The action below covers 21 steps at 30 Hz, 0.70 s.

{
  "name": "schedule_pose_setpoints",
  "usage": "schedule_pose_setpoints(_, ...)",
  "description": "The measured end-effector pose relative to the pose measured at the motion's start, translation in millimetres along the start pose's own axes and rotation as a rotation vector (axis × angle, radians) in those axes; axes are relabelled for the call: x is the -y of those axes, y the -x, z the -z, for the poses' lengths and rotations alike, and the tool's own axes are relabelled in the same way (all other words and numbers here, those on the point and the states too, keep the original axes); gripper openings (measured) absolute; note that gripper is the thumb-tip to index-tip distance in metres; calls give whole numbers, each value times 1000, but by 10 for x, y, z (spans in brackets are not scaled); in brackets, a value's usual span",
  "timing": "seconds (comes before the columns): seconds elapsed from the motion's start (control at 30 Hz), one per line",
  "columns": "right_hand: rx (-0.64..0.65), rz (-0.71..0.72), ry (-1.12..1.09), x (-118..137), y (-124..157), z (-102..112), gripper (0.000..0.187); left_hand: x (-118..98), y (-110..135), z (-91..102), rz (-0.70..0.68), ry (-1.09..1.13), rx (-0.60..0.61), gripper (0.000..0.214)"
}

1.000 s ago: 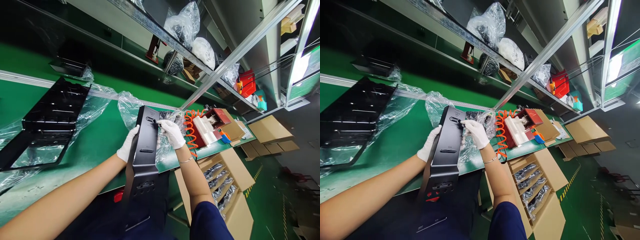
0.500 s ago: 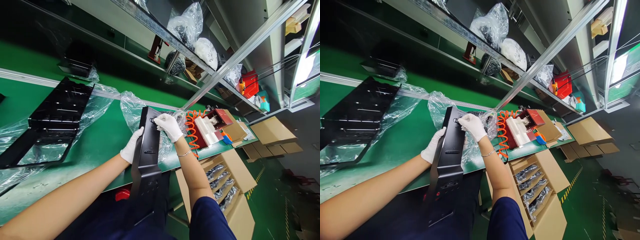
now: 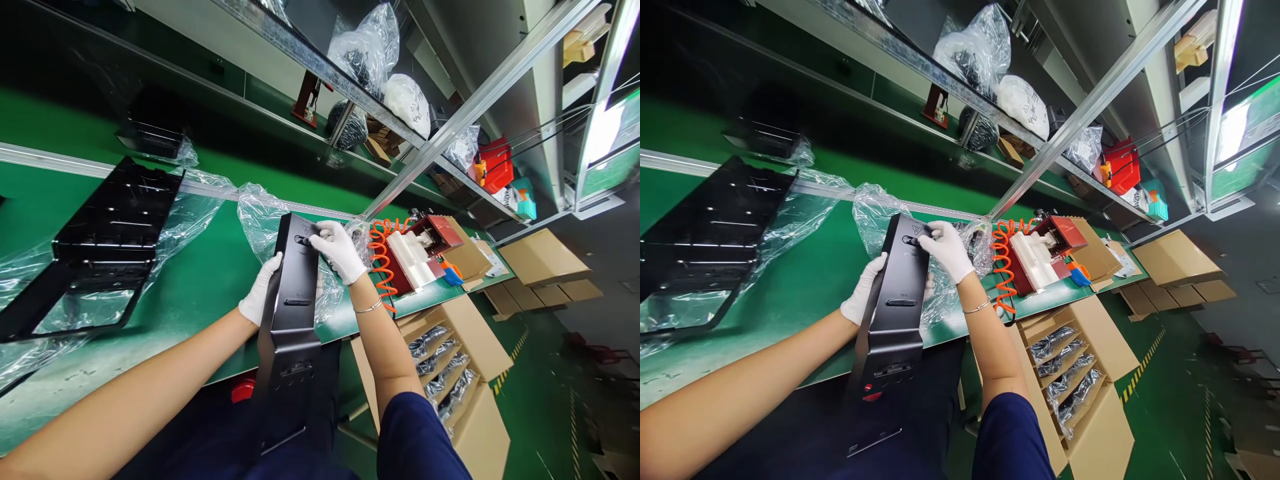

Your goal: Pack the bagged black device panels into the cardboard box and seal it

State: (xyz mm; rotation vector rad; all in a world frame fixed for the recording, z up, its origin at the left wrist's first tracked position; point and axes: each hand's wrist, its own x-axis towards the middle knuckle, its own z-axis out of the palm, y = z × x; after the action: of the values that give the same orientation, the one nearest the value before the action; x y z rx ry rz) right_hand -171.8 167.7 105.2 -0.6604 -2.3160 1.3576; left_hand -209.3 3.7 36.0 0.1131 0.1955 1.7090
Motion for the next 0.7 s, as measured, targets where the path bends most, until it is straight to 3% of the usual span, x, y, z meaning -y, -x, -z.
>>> schedule_pose_setpoints(0.07,-88,-43,-128,-7,24,-13,55,-8,11,-12,5,-6,-4,67)
schedule_pose_setpoints(0.23,186,-43,-367,-13,94,-163,47,14,17,28,12,-21,-25,67)
schedule_pose_setpoints(0.3,191,-55,-420,-19,103,-218,43,22,21,39,13,-27,-48,65)
schedule_pose_setpoints(0.5,121,-109,-452,-53,81,-291,38,35,36,62,-56,-27,-83,49)
schedule_pose_setpoints(0.7,117,-62,-335,-1,123,-252,39,-23,62,66,-59,-51,-97,51)
